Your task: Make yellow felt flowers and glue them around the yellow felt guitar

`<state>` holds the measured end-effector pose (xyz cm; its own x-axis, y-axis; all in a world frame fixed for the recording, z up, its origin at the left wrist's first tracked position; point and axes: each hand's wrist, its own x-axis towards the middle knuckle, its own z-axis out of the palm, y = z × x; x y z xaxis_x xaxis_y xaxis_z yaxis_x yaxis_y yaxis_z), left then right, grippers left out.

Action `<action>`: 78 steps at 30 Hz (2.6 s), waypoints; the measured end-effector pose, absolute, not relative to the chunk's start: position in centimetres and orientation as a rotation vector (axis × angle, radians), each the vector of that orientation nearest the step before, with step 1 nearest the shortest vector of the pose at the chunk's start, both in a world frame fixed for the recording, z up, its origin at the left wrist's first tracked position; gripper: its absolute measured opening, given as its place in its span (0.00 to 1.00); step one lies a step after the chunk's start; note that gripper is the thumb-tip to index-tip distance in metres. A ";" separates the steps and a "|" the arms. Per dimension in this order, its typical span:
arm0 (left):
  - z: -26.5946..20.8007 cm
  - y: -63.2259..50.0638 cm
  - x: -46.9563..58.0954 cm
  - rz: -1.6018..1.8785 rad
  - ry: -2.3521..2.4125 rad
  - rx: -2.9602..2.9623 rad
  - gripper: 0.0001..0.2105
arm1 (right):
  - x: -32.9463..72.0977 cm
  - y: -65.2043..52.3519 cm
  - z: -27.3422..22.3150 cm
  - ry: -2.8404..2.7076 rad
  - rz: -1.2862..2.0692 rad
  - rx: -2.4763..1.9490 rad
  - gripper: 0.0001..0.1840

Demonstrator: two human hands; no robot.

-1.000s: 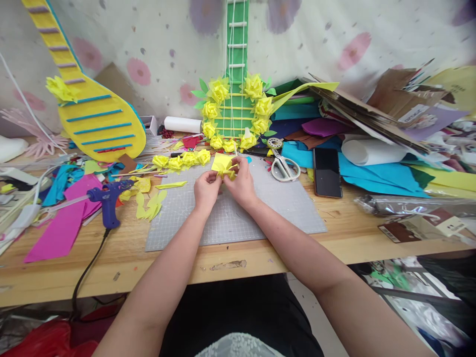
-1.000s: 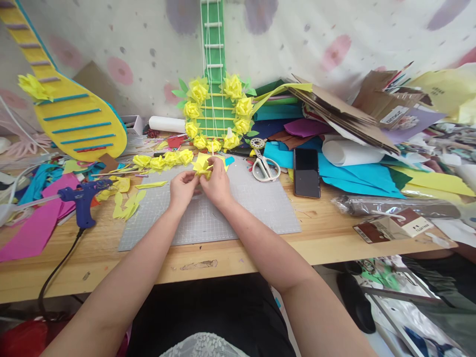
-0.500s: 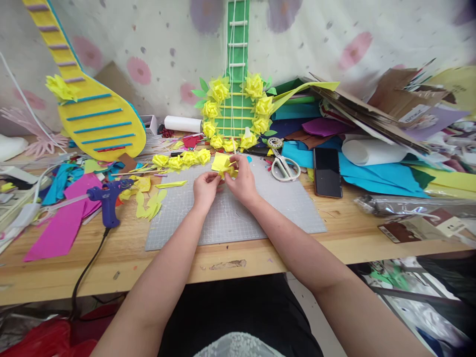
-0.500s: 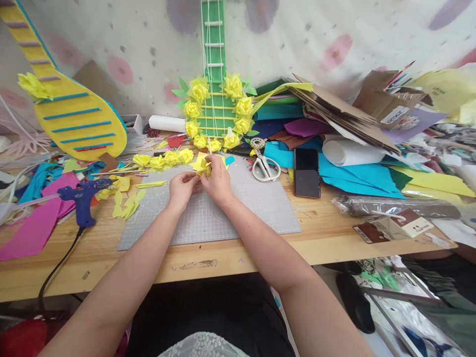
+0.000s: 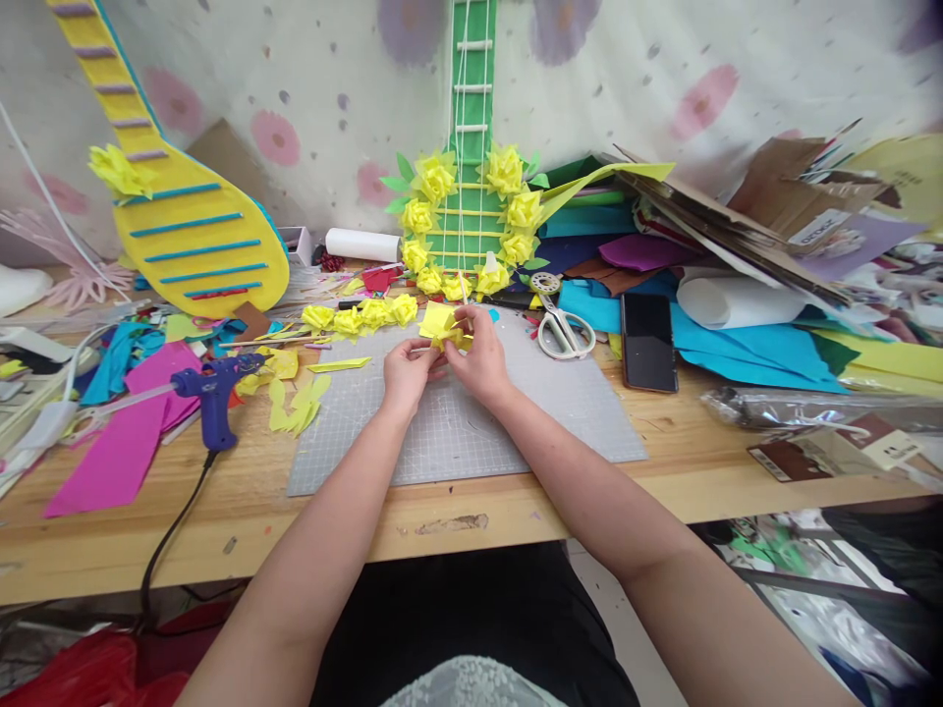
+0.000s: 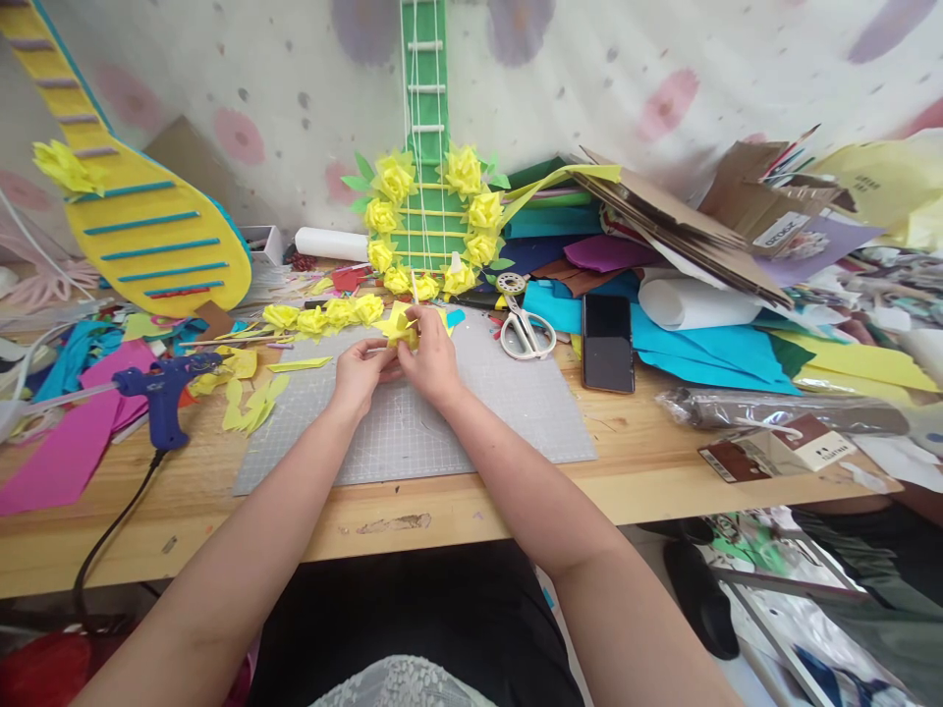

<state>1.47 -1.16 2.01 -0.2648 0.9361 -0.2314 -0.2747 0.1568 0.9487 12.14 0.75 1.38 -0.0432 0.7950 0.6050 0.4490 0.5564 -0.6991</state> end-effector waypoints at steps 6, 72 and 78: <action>2.2 -1.1 1.5 1.393 1.311 0.650 0.03 | 12.3 0.8 2.0 -1.705 0.361 -1.080 0.17; 3.2 -1.4 -0.2 1.419 1.250 0.465 0.03 | 12.6 0.4 1.4 -1.575 1.369 -1.075 0.22; 3.3 -1.4 0.1 1.463 1.282 0.426 0.05 | 12.3 0.4 1.2 -1.536 1.355 -1.094 0.19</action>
<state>0.09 -1.40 3.28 -0.3441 0.8646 -0.3661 -0.4766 0.1751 0.8615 12.28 0.40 1.23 -0.3095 0.9507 0.0209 0.0978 0.0537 -0.9938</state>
